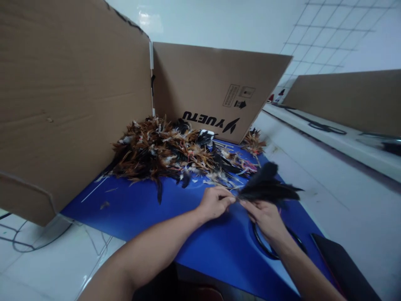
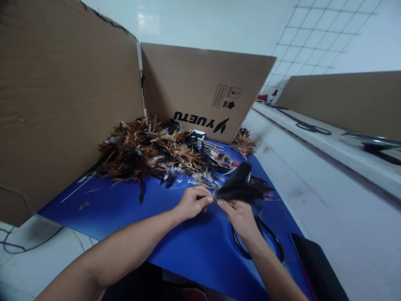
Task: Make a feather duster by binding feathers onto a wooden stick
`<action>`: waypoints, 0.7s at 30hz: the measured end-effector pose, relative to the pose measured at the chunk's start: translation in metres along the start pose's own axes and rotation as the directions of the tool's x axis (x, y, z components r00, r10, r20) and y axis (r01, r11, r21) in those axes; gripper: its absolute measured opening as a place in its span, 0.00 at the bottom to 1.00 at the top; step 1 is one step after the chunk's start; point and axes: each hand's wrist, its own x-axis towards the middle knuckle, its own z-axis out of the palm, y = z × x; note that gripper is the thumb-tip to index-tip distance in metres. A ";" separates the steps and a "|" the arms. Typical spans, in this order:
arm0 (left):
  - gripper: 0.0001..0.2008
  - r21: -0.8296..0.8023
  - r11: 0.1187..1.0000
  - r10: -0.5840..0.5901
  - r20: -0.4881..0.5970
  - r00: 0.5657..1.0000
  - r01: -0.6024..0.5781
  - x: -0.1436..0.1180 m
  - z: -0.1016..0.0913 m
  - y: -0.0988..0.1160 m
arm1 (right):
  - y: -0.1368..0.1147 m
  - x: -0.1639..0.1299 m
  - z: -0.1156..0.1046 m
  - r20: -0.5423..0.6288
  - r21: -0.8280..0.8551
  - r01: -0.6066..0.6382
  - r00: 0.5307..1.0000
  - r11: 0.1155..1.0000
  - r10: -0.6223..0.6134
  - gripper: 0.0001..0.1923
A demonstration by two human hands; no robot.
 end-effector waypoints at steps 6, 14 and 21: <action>0.10 0.089 0.995 -0.025 -0.164 0.986 0.040 0.005 -0.006 0.002 | -0.007 0.012 0.032 -0.079 0.132 -0.040 0.996 0.990 0.050 0.16; 0.07 0.226 0.972 -0.008 -0.250 0.968 0.067 0.006 -0.006 0.001 | -0.007 0.018 0.035 -0.043 -0.145 0.063 0.997 0.987 -0.070 0.16; 0.09 0.455 0.889 0.149 -0.192 0.970 -0.047 0.006 -0.009 -0.005 | -0.008 0.021 0.040 -0.036 -0.216 0.101 0.993 0.971 -0.111 0.17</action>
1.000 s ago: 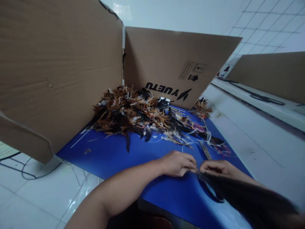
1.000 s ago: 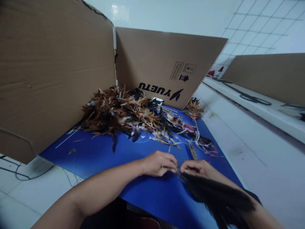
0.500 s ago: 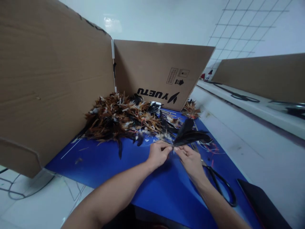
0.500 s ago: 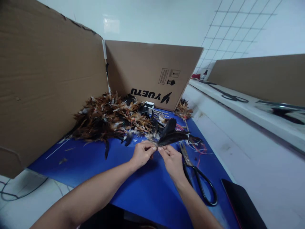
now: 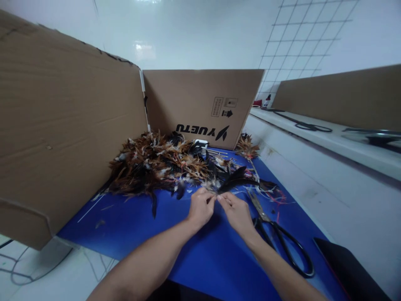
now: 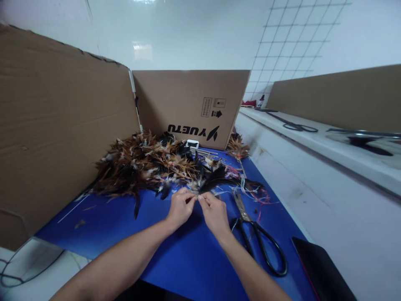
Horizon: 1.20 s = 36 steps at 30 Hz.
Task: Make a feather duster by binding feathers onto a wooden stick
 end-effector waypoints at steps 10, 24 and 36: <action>0.14 0.336 0.914 0.210 0.096 0.973 -0.230 -0.005 0.005 -0.002 | 0.006 0.000 0.008 -0.115 0.088 0.010 0.993 0.996 0.000 0.22; 0.10 0.160 0.933 0.306 0.122 0.944 -0.323 -0.004 -0.001 0.003 | 0.010 0.003 0.003 0.034 0.551 -0.193 0.977 0.812 0.209 0.19; 0.08 -0.159 0.985 -0.049 0.072 0.996 0.060 0.004 -0.010 0.010 | 0.008 0.004 -0.009 0.178 0.634 -0.298 0.954 0.713 0.240 0.17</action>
